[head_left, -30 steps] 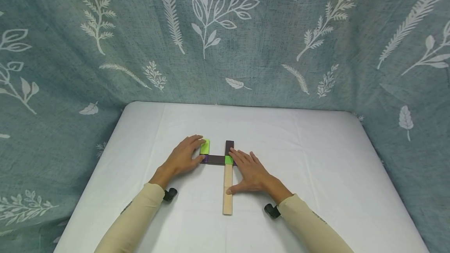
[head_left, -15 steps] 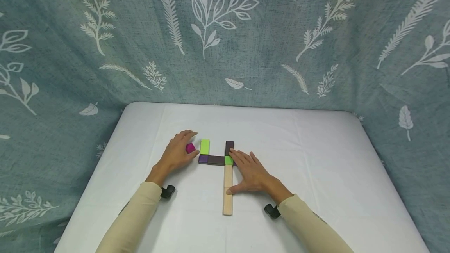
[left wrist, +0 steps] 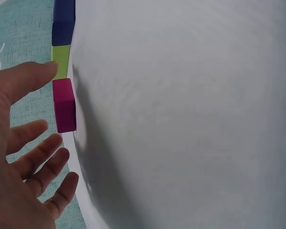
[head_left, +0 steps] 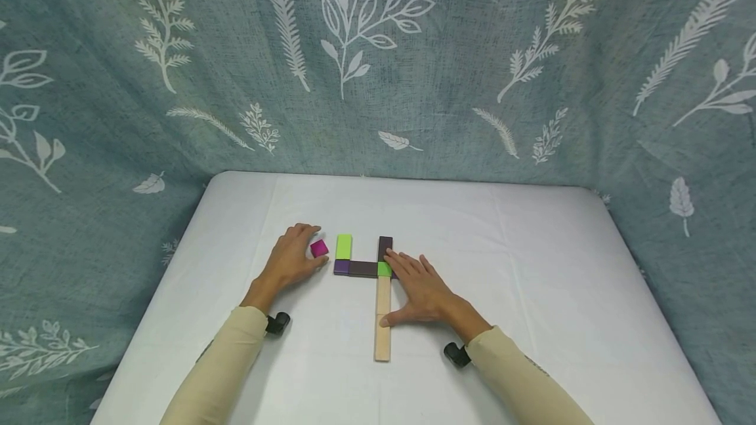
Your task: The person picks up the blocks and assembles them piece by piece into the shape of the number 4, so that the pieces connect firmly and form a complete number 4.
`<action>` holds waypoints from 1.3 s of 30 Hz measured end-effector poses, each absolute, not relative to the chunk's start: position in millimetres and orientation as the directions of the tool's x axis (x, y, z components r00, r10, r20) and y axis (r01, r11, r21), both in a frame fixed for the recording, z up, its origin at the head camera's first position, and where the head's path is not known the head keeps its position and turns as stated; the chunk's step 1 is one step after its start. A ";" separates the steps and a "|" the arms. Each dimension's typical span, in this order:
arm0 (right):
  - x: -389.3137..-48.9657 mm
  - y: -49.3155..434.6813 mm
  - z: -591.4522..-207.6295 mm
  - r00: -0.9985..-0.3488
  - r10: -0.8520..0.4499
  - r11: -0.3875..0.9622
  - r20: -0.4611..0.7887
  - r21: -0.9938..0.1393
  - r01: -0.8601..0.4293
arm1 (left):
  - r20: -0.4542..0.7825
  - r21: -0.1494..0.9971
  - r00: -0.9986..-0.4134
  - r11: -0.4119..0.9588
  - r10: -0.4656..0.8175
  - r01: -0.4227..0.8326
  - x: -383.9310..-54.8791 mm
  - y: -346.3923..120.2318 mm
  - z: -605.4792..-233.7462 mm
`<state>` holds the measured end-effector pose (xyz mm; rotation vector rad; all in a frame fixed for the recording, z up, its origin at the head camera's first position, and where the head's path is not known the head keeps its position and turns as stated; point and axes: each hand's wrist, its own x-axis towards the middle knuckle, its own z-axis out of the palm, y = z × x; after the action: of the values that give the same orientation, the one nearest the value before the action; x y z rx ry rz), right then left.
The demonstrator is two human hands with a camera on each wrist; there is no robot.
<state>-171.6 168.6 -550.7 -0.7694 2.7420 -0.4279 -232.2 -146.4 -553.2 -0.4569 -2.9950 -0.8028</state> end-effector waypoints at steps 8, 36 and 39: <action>-172.2 168.6 -550.8 -0.825 -0.539 0.817 -0.172 -0.344 -0.462 | 0.107 0.461 -0.952 0.834 0.286 0.302 -233.9 -147.8 -553.6; -170.8 167.6 -546.5 -0.826 -0.535 0.817 -0.179 -0.360 -0.451 | 0.106 0.570 -0.951 0.766 0.291 0.298 -239.0 -147.4 -552.6; -171.0 167.9 -546.1 -0.825 -0.536 0.816 -0.180 -0.359 -0.452 | 0.101 0.581 -0.952 0.760 0.288 0.292 -240.6 -146.9 -551.6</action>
<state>-171.0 167.9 -546.1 -0.7584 2.7276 -0.4406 -240.6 -146.9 -551.6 -0.4844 -2.9415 -0.9722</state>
